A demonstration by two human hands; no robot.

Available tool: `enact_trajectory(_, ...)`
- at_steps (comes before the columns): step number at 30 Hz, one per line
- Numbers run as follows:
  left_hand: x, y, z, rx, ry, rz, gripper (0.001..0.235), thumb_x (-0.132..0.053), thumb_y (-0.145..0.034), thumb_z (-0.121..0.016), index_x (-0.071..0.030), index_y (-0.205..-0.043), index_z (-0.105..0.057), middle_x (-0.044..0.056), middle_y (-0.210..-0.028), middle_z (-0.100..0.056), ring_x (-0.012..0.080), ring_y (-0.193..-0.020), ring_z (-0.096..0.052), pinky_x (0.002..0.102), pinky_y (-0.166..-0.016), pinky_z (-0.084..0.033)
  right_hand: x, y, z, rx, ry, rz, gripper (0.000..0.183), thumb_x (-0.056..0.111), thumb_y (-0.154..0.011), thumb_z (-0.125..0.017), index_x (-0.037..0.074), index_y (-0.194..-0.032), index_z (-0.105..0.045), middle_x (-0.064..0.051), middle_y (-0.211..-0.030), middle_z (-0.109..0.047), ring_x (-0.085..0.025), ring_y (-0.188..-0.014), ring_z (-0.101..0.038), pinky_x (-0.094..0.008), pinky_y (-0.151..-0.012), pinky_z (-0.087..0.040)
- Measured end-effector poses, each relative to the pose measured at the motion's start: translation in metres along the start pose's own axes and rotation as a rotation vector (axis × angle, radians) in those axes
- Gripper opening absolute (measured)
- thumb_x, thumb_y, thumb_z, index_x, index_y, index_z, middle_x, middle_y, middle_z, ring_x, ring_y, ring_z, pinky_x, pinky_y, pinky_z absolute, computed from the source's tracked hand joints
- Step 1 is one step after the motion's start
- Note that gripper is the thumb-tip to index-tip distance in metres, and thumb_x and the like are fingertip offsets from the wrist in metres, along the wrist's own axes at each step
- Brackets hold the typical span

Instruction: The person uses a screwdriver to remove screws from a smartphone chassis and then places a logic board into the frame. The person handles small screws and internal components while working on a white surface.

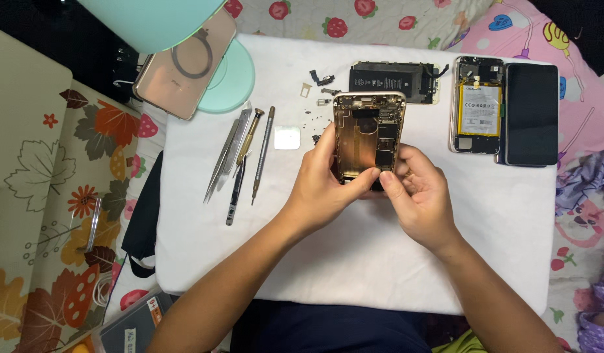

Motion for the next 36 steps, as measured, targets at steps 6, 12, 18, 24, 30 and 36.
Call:
enact_trajectory(6,0.005,0.002,0.002,0.018,-0.026,0.022,0.032,0.002,-0.090,-0.077,0.001,-0.114,-0.055,0.022,-0.098,-0.074,0.0308,-0.087,-0.077,0.049,-0.061,-0.072,0.016,-0.005,-0.012,0.005,-0.110,-0.046,0.032,-0.001,-0.103,-0.057,-0.013,-0.132,-0.064,-0.023,-0.097,-0.079,-0.024,-0.089,-0.077,-0.045,-0.075,-0.069)
enact_trajectory(12,0.022,-0.003,0.003,0.041,0.044,0.084,0.035,0.005,-0.087,-0.077,0.002,-0.114,-0.054,0.024,-0.099,-0.073,0.0326,-0.087,-0.076,0.052,-0.062,-0.072,0.004,0.000,-0.009,0.019,-0.062,-0.052,0.035,-0.003,-0.101,-0.057,-0.014,-0.134,-0.064,-0.026,-0.098,-0.079,-0.027,-0.089,-0.077,-0.049,-0.073,-0.069)
enact_trajectory(18,0.022,-0.002,0.005,0.036,0.046,0.089,0.037,0.005,-0.088,-0.077,0.002,-0.118,-0.055,0.023,-0.101,-0.073,0.0326,-0.089,-0.077,0.052,-0.063,-0.072,-0.009,0.001,-0.002,0.025,0.007,-0.039,0.036,-0.003,-0.100,-0.061,-0.013,-0.134,-0.064,-0.027,-0.095,-0.078,-0.028,-0.087,-0.077,-0.051,-0.074,-0.071)
enact_trajectory(24,-0.002,0.000,-0.002,0.042,-0.068,0.038,0.042,-0.007,-0.090,-0.081,-0.004,-0.125,-0.058,0.014,-0.107,-0.076,0.0221,-0.099,-0.074,0.046,-0.083,-0.068,-0.005,-0.002,-0.011,-0.082,-0.326,-0.195,0.044,0.010,-0.102,-0.061,-0.013,-0.140,-0.057,-0.025,-0.107,-0.076,-0.033,-0.094,-0.078,-0.053,-0.071,-0.071)
enact_trajectory(30,0.030,-0.003,0.002,0.083,-0.032,0.000,0.022,-0.012,-0.104,-0.065,-0.009,-0.125,-0.061,0.007,-0.088,-0.068,0.0120,-0.080,-0.064,0.033,-0.062,-0.064,-0.034,-0.006,0.004,-0.109,-0.519,-0.298,0.044,0.009,-0.098,-0.064,-0.013,-0.135,-0.055,-0.027,-0.106,-0.074,-0.041,-0.087,-0.080,-0.056,-0.064,-0.070)
enact_trajectory(36,0.029,-0.002,0.002,0.079,-0.071,-0.011,0.021,-0.009,-0.105,-0.060,-0.009,-0.124,-0.068,0.007,-0.080,-0.066,0.0108,-0.070,-0.059,0.028,-0.051,-0.060,-0.067,-0.004,0.017,-0.136,-0.494,-0.326,0.035,0.005,-0.097,-0.065,-0.010,-0.127,-0.058,-0.022,-0.098,-0.074,-0.041,-0.080,-0.080,-0.053,-0.059,-0.070)
Point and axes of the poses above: each hand's wrist, its own y-axis away from the middle knuckle, its own z-axis out of the back of the hand, x = y × z, the point moved 7 cm from there along -y, towards the middle knuckle
